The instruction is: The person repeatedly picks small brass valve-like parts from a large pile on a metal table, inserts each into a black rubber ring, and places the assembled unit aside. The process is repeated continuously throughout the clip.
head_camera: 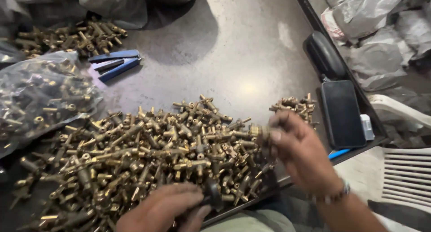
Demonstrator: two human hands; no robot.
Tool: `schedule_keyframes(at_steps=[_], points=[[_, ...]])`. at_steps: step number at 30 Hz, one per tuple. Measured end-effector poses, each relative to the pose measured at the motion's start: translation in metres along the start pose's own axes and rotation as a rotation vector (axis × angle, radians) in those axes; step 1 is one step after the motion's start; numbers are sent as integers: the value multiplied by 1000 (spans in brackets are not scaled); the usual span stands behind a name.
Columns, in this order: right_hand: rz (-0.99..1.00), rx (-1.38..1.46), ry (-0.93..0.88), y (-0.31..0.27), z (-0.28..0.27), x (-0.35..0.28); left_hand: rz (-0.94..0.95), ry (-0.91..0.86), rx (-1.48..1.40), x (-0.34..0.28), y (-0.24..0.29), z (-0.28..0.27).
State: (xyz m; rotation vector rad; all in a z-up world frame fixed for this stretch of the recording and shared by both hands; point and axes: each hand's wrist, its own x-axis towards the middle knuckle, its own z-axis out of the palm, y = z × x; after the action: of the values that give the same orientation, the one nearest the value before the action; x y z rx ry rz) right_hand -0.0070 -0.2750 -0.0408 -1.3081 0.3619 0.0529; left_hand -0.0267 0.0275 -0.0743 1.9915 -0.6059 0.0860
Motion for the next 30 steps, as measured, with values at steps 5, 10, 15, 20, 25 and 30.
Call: schedule_keyframes(at_steps=[5,10,15,20,25,30], points=[[6,253,-127,27,18,-56,12,122,-52,34,49,-21],[83,80,-162,24,29,-67,67,12,-90,43,65,-29],[47,35,-181,25,27,-71,87,-21,-87,42,67,-31],[39,67,-191,23,27,-76,90,-87,-102,46,67,-33],[-277,-192,-240,16,37,-84,79,-171,-196,46,64,-37],[-887,-797,-356,-13,45,-78,-604,-213,-675,36,47,-25]])
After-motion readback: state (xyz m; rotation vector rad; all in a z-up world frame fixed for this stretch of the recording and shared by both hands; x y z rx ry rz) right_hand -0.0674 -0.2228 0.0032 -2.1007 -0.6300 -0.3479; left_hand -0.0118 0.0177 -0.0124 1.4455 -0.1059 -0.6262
